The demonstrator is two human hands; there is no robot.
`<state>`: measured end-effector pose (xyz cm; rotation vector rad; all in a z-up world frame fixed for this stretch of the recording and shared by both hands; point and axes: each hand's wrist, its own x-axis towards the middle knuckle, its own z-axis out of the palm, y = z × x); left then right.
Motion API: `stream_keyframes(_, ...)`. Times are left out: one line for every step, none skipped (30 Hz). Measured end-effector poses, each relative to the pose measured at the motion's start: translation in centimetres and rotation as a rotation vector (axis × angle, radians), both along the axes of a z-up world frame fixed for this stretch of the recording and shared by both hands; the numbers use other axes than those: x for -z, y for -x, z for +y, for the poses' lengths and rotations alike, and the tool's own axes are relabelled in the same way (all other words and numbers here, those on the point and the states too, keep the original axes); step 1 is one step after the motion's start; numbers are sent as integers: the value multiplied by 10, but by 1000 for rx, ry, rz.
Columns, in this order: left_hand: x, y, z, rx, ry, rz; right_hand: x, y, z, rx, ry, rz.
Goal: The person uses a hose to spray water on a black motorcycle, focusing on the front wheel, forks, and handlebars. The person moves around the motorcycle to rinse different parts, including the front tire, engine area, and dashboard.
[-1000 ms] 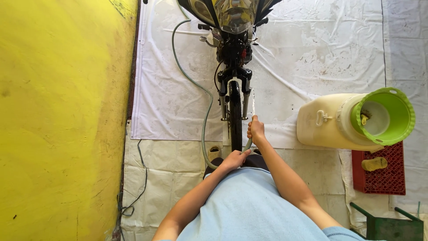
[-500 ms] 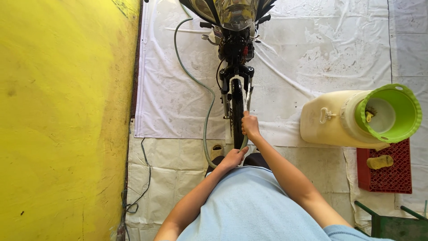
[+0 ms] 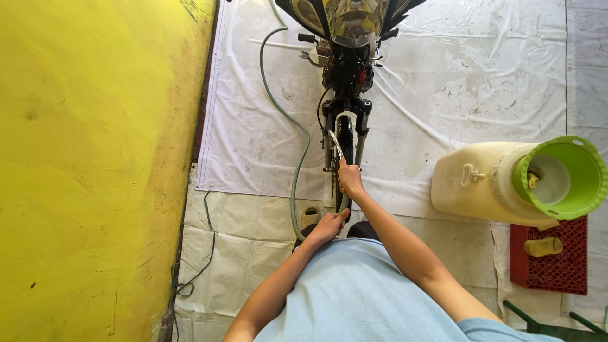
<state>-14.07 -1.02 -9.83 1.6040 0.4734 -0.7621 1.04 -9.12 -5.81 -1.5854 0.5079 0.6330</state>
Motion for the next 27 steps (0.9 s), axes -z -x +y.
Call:
stream_keyframes(11,1,-3,1,3,-1,-1,1,-1,1,3,-1)
stream_keyframes(22,3,-6,1,0,7,-2,2,-2,-19,11,-13)
stream_keyframes(32,-1,-6,2,-7,7,-4,-1,0,-39,15,-32)
stream_keyframes(29,-6,-5,2,-8,0,-9,-6,1,-39,13,-40)
stream_keyframes(26,-6,-6,-13,9,-22,-13,-6,0,-38,-7,-44)
stream_keyframes(23,-6,-7,-29,26,-44,-16,-6,-2,-38,-27,-49)
stream_keyframes(15,-10,-8,-24,28,-45,-20,-9,-4,-34,-25,-50)
stream_keyframes(8,-15,-9,-14,18,-59,-24,-12,-6,22,-27,-23)
stream_keyframes(0,-18,-9,-5,7,-73,-28,-14,-8,76,-29,6)
stream_keyframes(-2,-22,-15,-2,9,-73,-13,-19,-19,79,-28,6)
stream_keyframes(-4,-28,-18,31,-12,-89,2,-27,-25,137,-23,21)
stream_keyframes(-5,-34,-21,64,-34,-104,17,-35,-31,195,-19,36)
stream_keyframes(-5,-34,-23,58,-35,-98,0,-31,-34,189,-18,42)
stream_keyframes(-5,-34,-25,71,-38,-101,-16,-28,-37,200,-6,34)
stream_keyframes(-4,-44,-29,93,-39,-117,-34,-34,-44,221,6,13)
stream_keyframes(2,-38,-30,96,-38,-124,-8,-32,-40,225,7,6)
stream_keyframes(7,-36,-30,87,-23,-116,16,-35,-38,179,27,-24)
stream_keyframes(13,-35,-30,79,-8,-108,40,-39,-37,133,48,-54)
stream_keyframes(19,-33,-29,93,-8,-113,17,-33,-36,147,47,-59)
stream_keyframes(25,-32,-27,72,7,-100,-4,-28,-34,124,5,-46)
stream_keyframes(31,-27,-22,49,18,-83,-26,-19,-29,98,-41,-29)
stream_keyframes(29,-27,-20,60,14,-84,-28,-18,-29,110,-45,-30)
stream_keyframes(28,-26,-19,58,14,-78,-30,-17,-29,122,-41,-50)
stream_keyframes(27,-25,-18,55,14,-73,-31,-15,-29,134,-36,-70)
stream_keyframes(30,-23,-18,57,12,-71,-32,-13,-29,136,-38,-68)
stream_keyframes(32,-21,-17,55,14,-65,-33,-11,-28,83,-37,-86)
stream_keyframes(35,-17,-18,55,19,-55,-34,-7,-28,30,-34,-100)
